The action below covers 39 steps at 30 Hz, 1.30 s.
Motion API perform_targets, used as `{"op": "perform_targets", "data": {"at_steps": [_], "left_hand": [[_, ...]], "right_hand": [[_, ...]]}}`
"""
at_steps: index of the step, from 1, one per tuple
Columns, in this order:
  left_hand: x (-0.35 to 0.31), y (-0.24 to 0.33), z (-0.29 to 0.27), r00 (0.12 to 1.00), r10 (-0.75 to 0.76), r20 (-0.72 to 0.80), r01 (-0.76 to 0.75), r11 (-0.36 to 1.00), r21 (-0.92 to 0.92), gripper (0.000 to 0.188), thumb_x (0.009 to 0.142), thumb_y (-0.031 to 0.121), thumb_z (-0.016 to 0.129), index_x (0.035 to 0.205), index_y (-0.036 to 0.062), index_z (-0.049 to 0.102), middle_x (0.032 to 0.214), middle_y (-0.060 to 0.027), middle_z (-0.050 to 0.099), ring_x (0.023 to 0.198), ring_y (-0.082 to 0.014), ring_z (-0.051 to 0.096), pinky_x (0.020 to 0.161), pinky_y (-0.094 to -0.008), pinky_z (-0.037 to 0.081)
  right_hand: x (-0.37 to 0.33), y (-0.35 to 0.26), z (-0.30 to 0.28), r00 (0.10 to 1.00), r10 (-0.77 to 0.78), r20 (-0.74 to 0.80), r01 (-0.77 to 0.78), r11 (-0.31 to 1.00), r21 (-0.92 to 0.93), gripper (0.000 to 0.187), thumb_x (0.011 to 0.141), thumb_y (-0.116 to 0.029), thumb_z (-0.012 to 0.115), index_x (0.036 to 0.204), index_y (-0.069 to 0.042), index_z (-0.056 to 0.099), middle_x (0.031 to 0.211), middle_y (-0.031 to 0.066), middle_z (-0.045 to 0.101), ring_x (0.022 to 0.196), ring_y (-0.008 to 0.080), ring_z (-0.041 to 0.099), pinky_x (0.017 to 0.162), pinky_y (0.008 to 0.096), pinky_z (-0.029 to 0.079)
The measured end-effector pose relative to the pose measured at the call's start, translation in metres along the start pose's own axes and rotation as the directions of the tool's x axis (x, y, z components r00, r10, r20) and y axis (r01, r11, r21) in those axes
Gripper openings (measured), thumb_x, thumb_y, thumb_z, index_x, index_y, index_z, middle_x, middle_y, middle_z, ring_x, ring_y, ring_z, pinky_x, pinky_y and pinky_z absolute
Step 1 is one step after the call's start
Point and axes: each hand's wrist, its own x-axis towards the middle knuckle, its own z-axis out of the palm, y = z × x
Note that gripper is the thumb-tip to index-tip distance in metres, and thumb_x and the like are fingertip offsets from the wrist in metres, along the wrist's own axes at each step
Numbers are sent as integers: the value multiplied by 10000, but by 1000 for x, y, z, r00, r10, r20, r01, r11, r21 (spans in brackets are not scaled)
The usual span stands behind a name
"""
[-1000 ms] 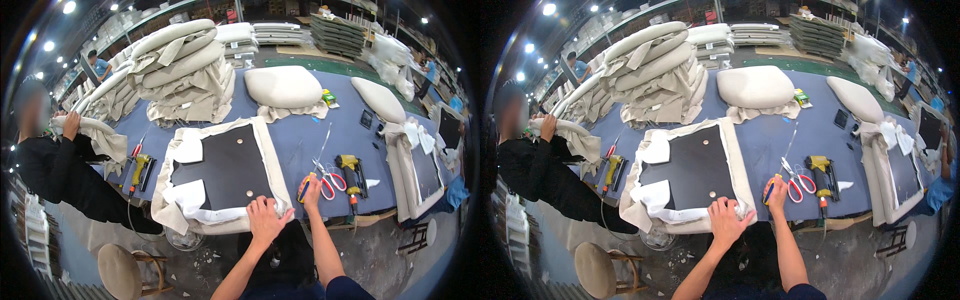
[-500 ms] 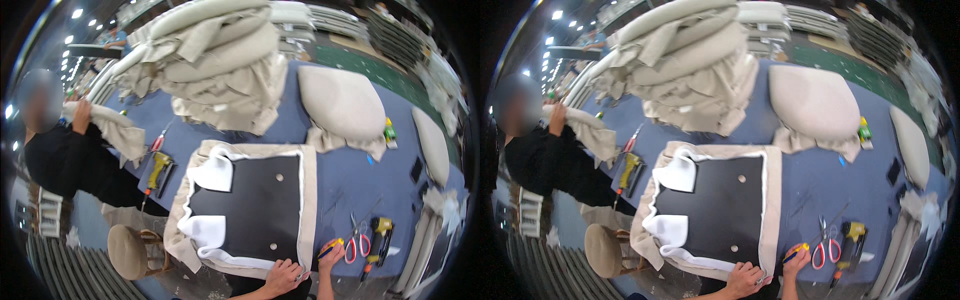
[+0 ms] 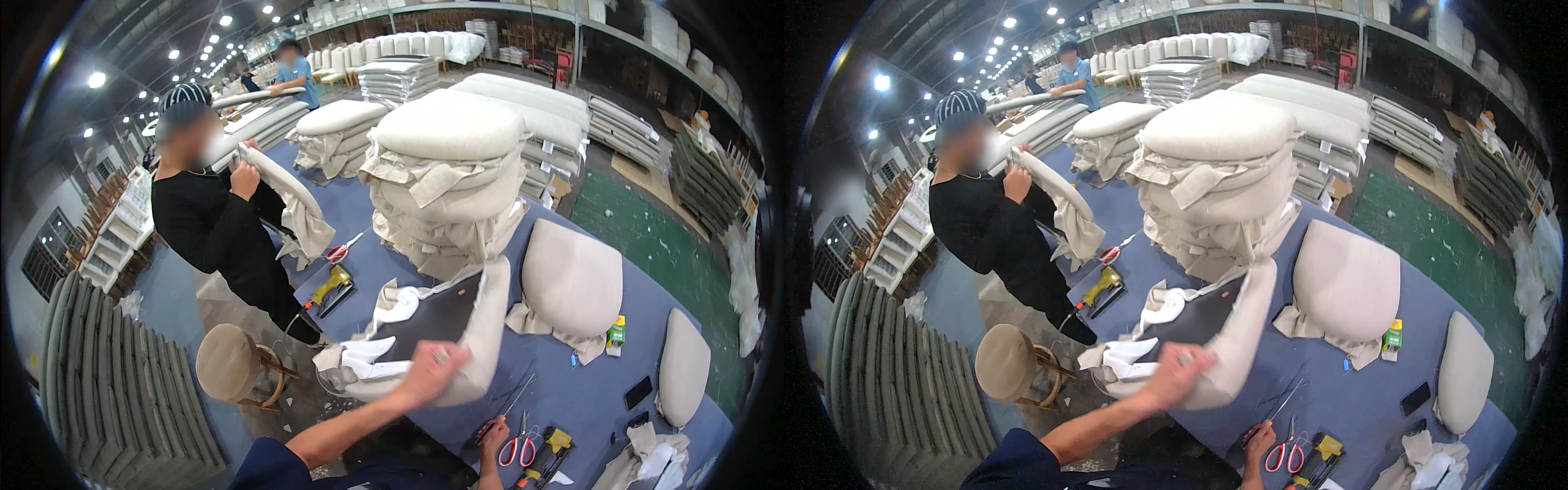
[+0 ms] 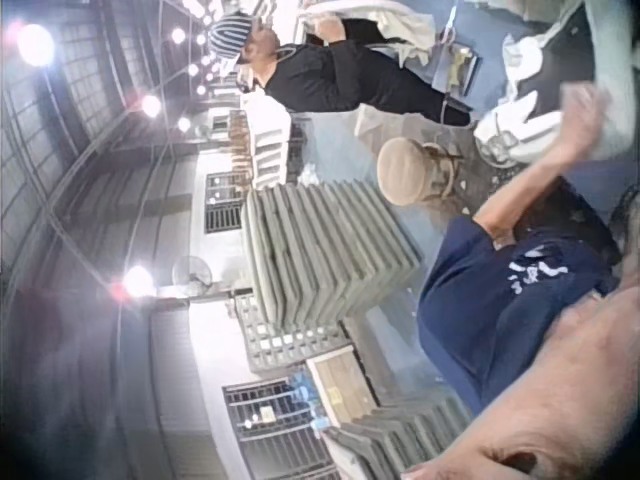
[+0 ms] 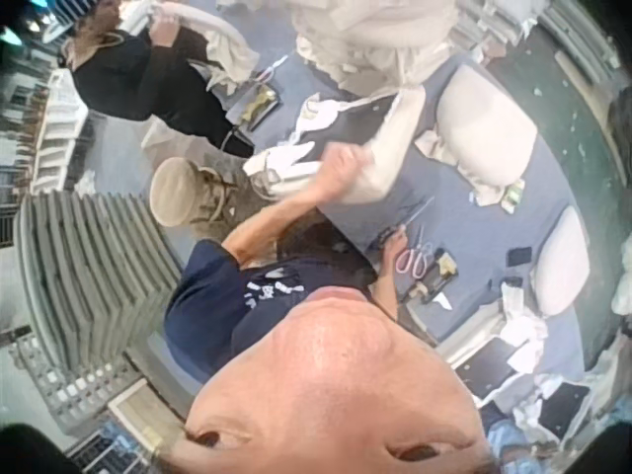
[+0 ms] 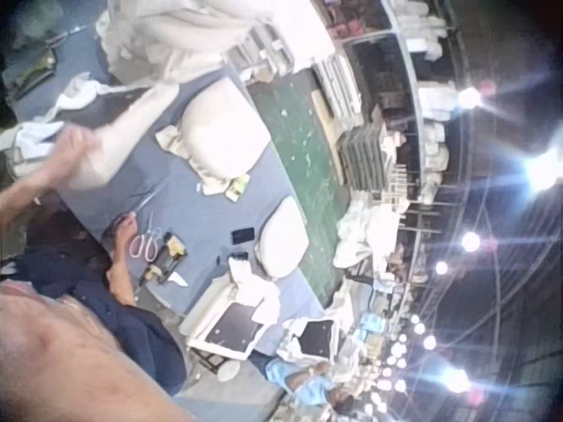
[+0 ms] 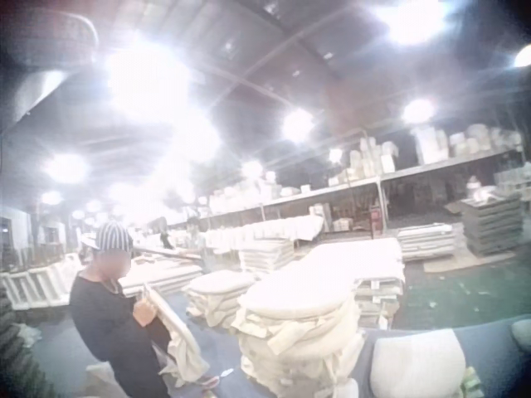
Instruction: The person is upholstering furniture components in a workshop. They use a staple gun to secure fabric onto foam cushions and a flat frame, and use scissors to trim excess material. The person also uses a screwdriver to adjust parts of the frame and a needle to pull fabric tight.
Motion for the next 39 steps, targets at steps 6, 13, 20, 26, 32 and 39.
{"op": "perform_targets", "data": {"at_steps": [6,13,20,26,32,39], "left_hand": [[1,33,-22,898,-208,-387,-43,834,-550,311,1026,242,670,805,27,714,781,73,625,712,-20,498,637,-231,397],[-20,28,-17,902,-203,-381,-7,876,-483,379,1037,274,661,733,49,655,735,100,544,714,-9,432,629,-229,343],[-7,40,16,906,-217,-363,16,876,-482,387,1050,338,646,763,81,675,751,121,568,727,8,442,638,-217,359],[-12,72,-16,834,-345,-431,-190,555,-810,323,1077,345,570,941,68,666,895,-45,726,783,-130,697,711,-321,571],[-9,34,-10,495,-480,-724,-450,571,-686,342,1069,394,584,990,70,660,943,-27,725,761,-133,690,722,-323,572],[-28,35,34,726,-75,-684,-302,858,-415,383,1064,287,633,892,-43,723,779,83,606,707,-5,476,596,-228,382]], "right_hand": [[6,0,-12,983,117,141,-131,987,96,631,1094,-489,453,717,6,563,540,95,555,424,197,562,400,334,469],[12,-13,-20,927,322,194,-334,942,28,640,1061,-548,471,755,8,560,566,117,569,434,245,586,403,371,496],[21,-17,-26,864,372,340,-380,924,-45,628,1064,-544,457,772,2,560,569,106,554,442,257,594,399,383,498],[53,-30,-53,974,98,205,-7,915,-404,409,1053,-378,573,983,21,632,723,110,633,621,216,649,580,395,550],[58,-245,2,869,-78,489,191,964,-186,520,1035,-320,603,1365,81,581,1302,237,671,1205,330,644,1038,417,487],[-102,-443,89,239,-716,656,971,162,-177,765,789,-328,814,1433,-11,546,1349,208,621,1209,421,604,1069,492,450]]}}
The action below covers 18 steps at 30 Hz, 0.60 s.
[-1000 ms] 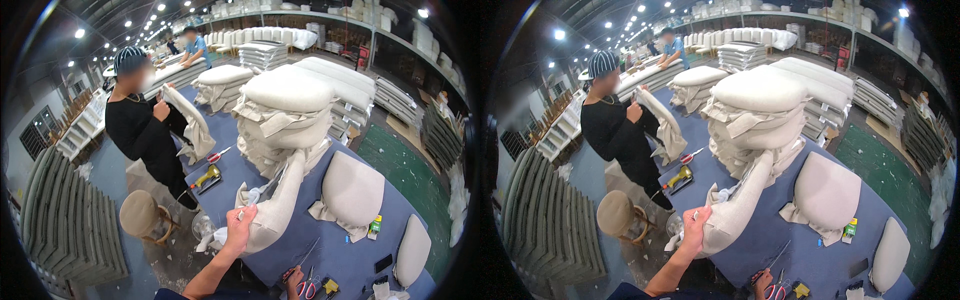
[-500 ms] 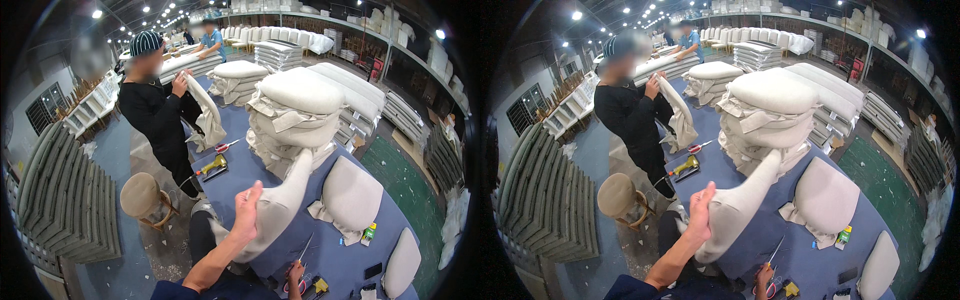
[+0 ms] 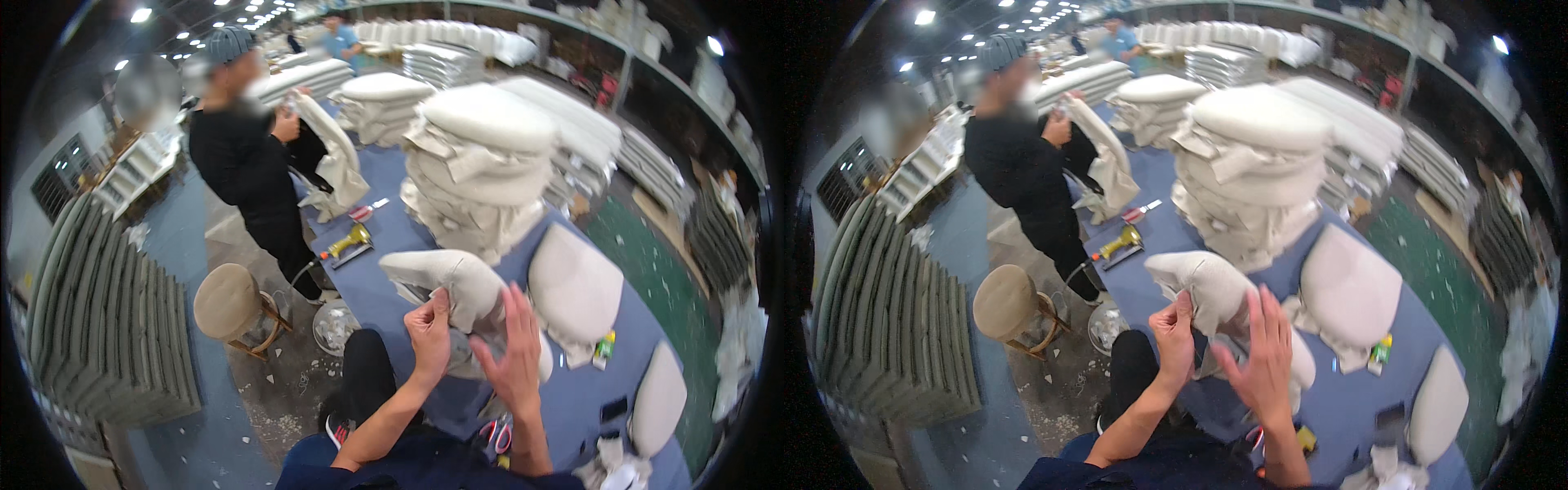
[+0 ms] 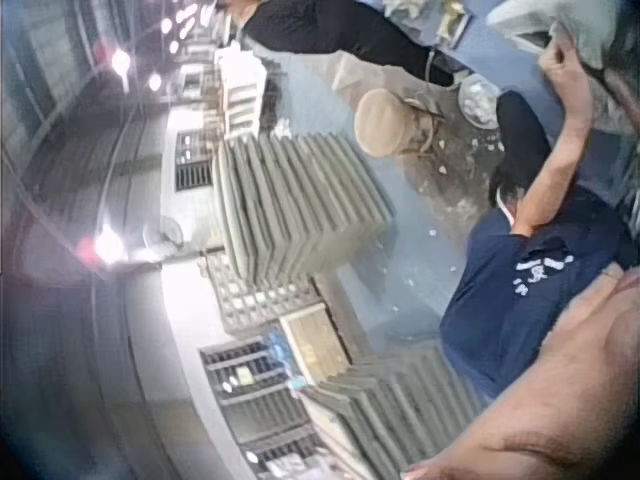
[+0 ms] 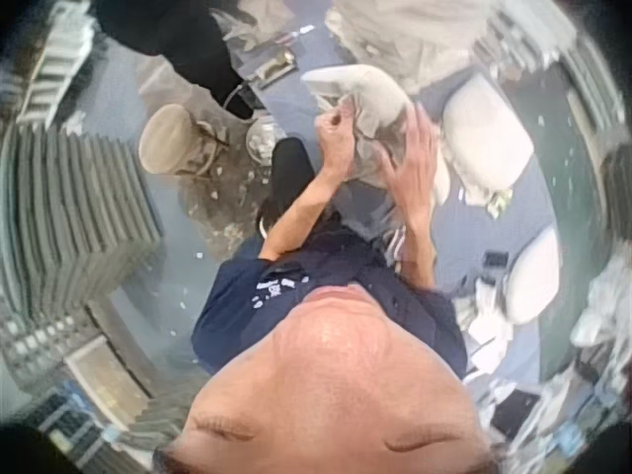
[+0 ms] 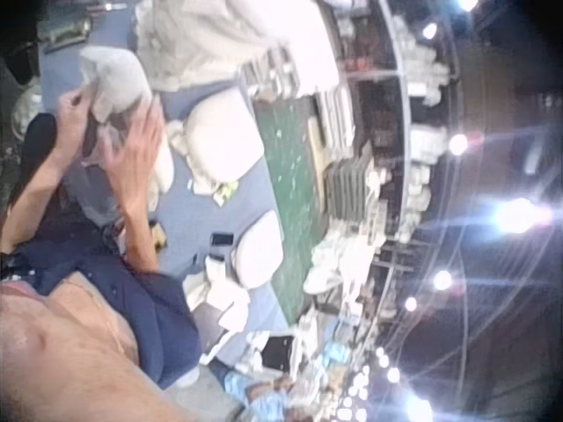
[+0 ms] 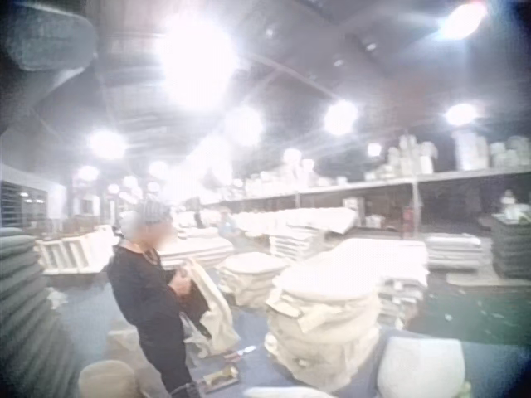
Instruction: The person is upholstering furniture components in a workshop. They use a staple gun to secure fabric onto foam cushions and a flat frame, and use scissors to trim excess material. The person also uses a screwdriver to adjust parts of the frame and a needle to pull fabric tight.
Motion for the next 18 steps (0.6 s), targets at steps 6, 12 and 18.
{"op": "perform_targets", "data": {"at_steps": [6,12,18], "left_hand": [[-13,62,-39,724,384,574,-688,475,549,154,887,104,769,1011,19,741,870,-93,706,854,-297,646,792,-378,516],[30,75,-11,613,141,777,-704,544,457,824,642,104,888,1392,43,553,1365,-193,576,1320,-410,527,1114,-481,411],[50,37,-15,515,245,821,-768,557,315,849,526,44,868,1328,52,590,1174,-141,690,1093,-395,654,946,-459,529]], "right_hand": [[6,65,19,972,-83,-220,81,997,-20,734,758,-479,779,1320,-37,615,1179,170,679,1039,402,656,889,471,515],[-2,79,25,954,-159,-255,152,987,-46,690,818,-573,695,1240,-30,644,1113,171,694,972,378,685,812,455,531],[-7,80,33,906,-160,-393,166,986,-18,606,975,-558,478,1062,-3,706,914,172,704,804,385,691,715,435,537]]}}
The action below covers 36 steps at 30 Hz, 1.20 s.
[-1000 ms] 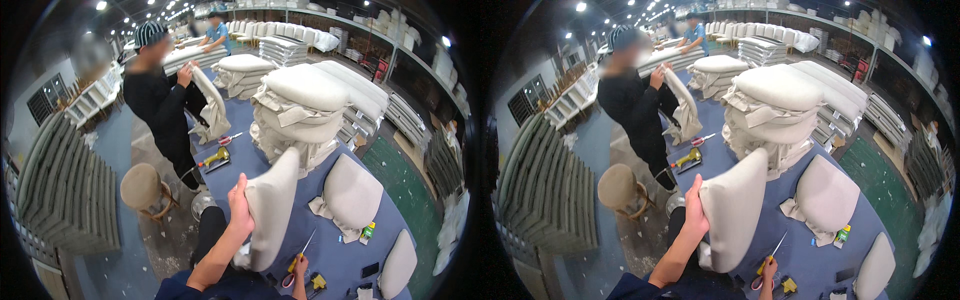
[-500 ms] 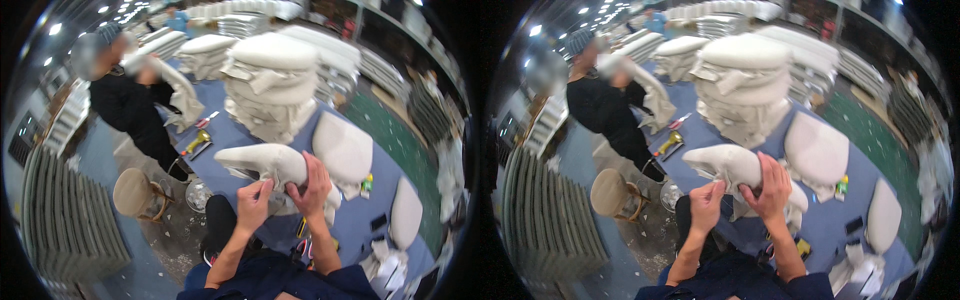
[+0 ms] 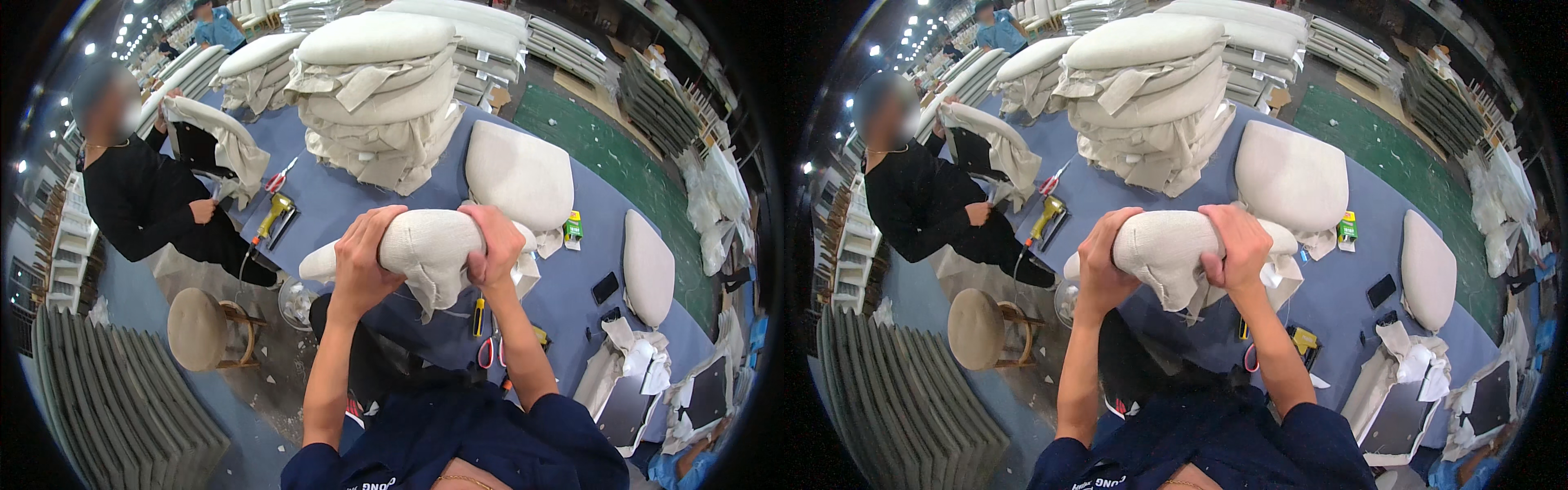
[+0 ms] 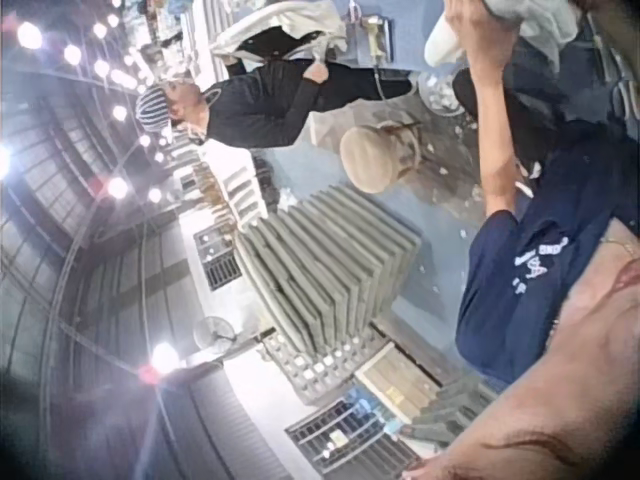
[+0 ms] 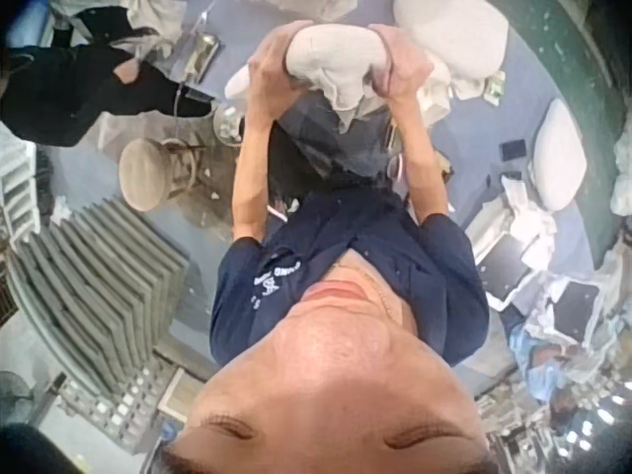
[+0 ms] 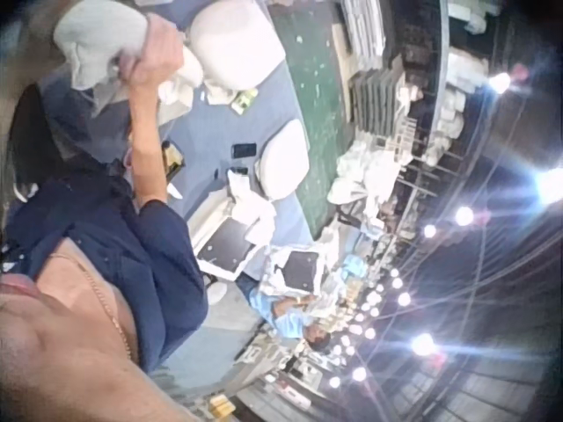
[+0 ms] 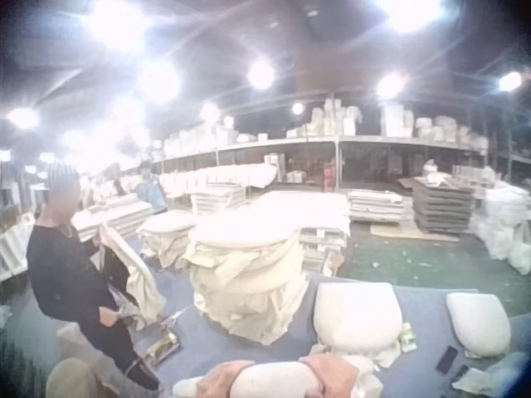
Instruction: The person is upholstering furniture components in a workshop. They use a staple gun to secure fabric onto foam cushions and a flat frame, and use scissors to trim excess material. The person also uses a screwdriver to adjust parts of the frame and a needle to pull fabric tight.
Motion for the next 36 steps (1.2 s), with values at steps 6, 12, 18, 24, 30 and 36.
{"op": "perform_targets", "data": {"at_steps": [6,12,18,24,30,36], "left_hand": [[-33,43,11,987,0,-160,16,995,95,823,507,46,880,1290,76,629,1098,-101,704,984,-333,661,821,-414,552],[-17,69,-12,982,-125,141,141,984,-112,930,510,154,941,1355,57,567,1317,-145,606,1208,-362,586,1004,-434,490],[11,58,-6,987,130,89,-78,893,-444,210,695,-54,756,893,1,713,1022,-175,753,1088,-391,689,963,-464,534],[16,39,-7,998,57,34,-29,840,-542,138,735,-60,745,852,-12,689,944,-176,763,1093,-415,701,971,-482,537],[27,18,-9,999,32,39,1,766,-643,161,782,21,853,818,17,696,961,-188,774,1139,-411,687,996,-499,524],[56,10,-2,974,54,220,121,697,-707,102,824,29,817,875,4,733,993,-166,777,1193,-369,658,1015,-459,509]], "right_hand": [[8,-18,-21,997,62,35,-67,977,201,526,974,-388,433,859,38,718,755,189,677,689,339,675,641,396,511],[2,-9,-18,984,173,40,-177,928,329,542,984,-389,423,886,52,721,791,192,697,709,318,681,664,377,507],[-13,-6,-14,988,154,-2,-149,959,240,564,1024,-414,397,983,40,728,898,190,724,822,343,695,775,412,512],[-66,25,-25,973,231,-7,-230,963,-139,479,1025,-322,489,1337,28,588,1327,238,611,1242,396,578,1086,458,415],[-141,41,-62,788,615,22,-594,770,-234,615,877,-40,650,1466,21,485,1454,239,521,1361,425,493,1175,472,354],[-18,-47,-70,998,54,8,-54,996,-74,486,830,-102,733,1301,-35,630,1353,183,601,1252,413,581,1108,527,435]]}}
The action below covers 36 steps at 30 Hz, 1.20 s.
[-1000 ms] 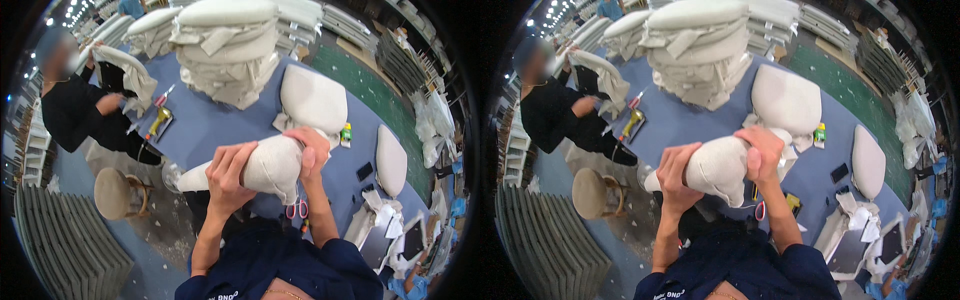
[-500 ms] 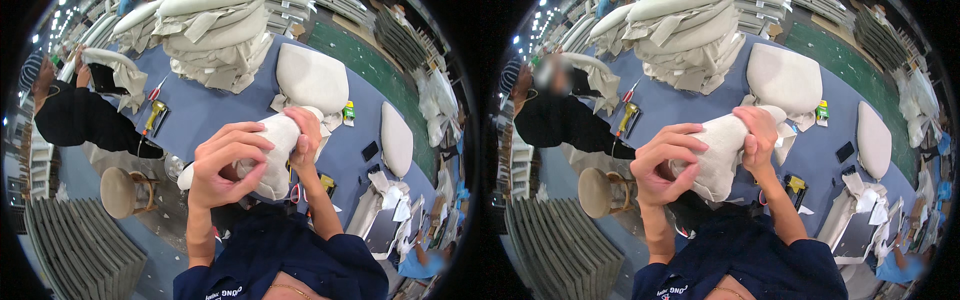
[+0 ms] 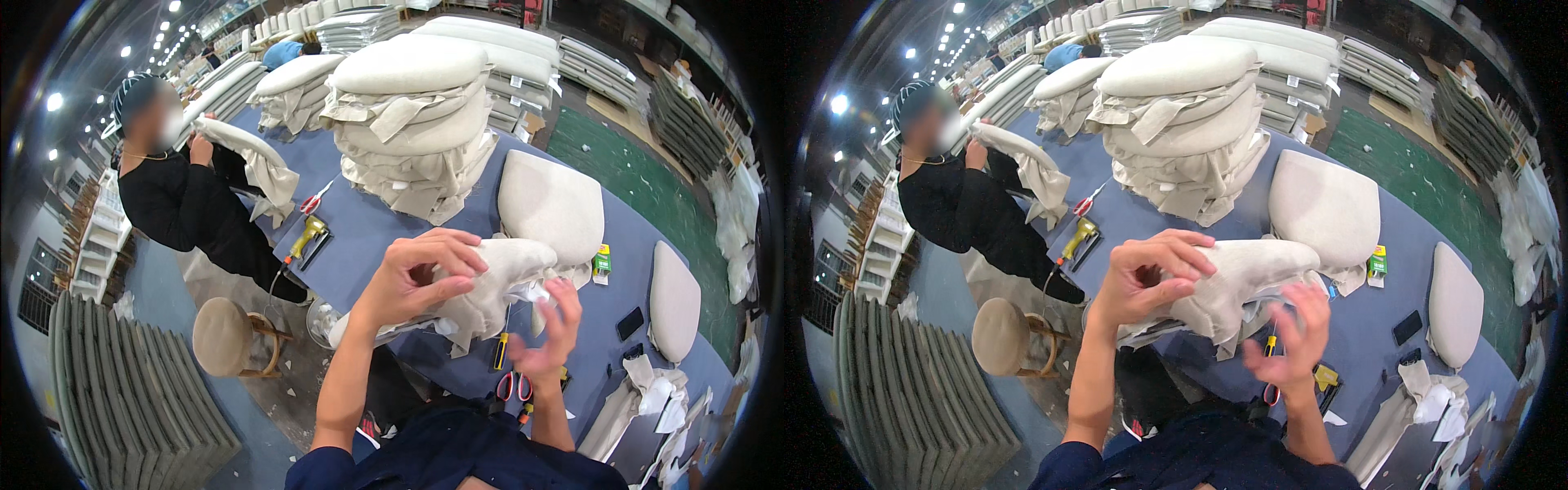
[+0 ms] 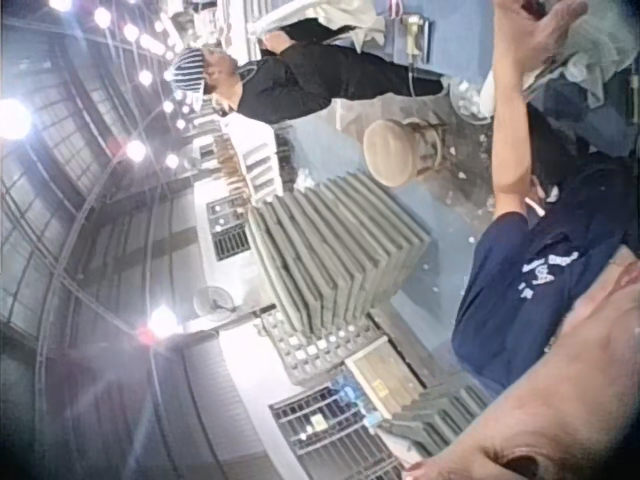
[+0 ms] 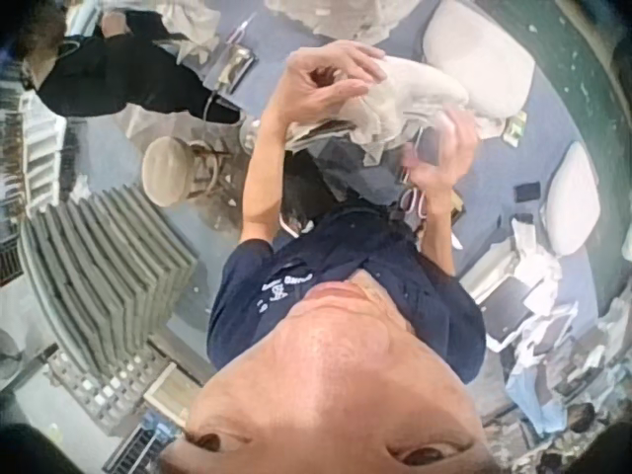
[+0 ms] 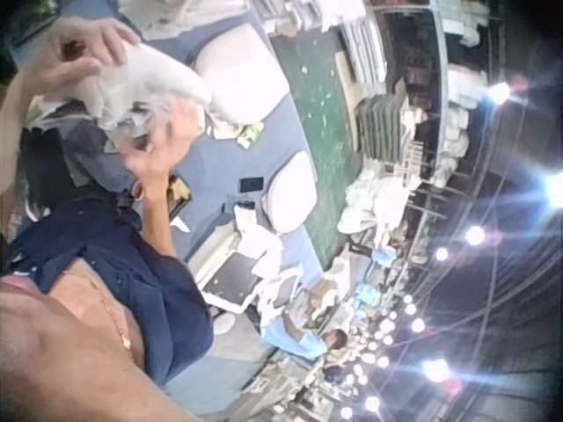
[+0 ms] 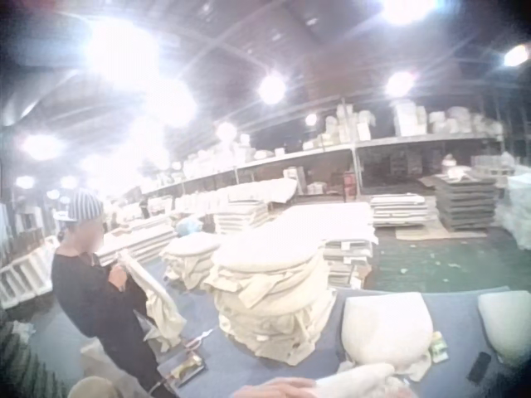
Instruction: The person is upholstering furniture components in a workshop. They use a staple gun to secure fabric onto foam cushions and a flat frame, and use scissors to trim excess material. The person also uses a screwdriver to adjust parts of the frame and a needle to pull fabric tight.
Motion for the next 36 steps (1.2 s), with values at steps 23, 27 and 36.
{"op": "perform_targets", "data": {"at_steps": [23,27,36], "left_hand": [[-6,9,31,998,56,-17,-44,914,404,390,896,221,750,1216,40,620,1161,-151,683,1085,-341,659,911,-397,532],[-38,17,24,994,54,-91,11,802,597,757,708,182,897,1370,45,557,1246,-167,681,1182,-374,652,966,-423,546],[-52,37,28,981,-8,-192,113,829,548,894,625,148,956,1405,27,537,1334,-191,637,1240,-350,643,1038,-393,510]], "right_hand": [[37,-7,18,964,-265,6,265,964,10,307,721,-36,766,1024,9,753,1054,168,740,994,379,729,878,483,616],[44,-13,23,946,-323,13,323,946,16,278,728,-24,749,1001,30,753,1036,173,748,972,365,738,855,456,627],[64,-26,21,958,-273,86,254,949,186,373,689,-78,788,1046,25,745,1040,155,750,967,350,736,818,410,619]]}}
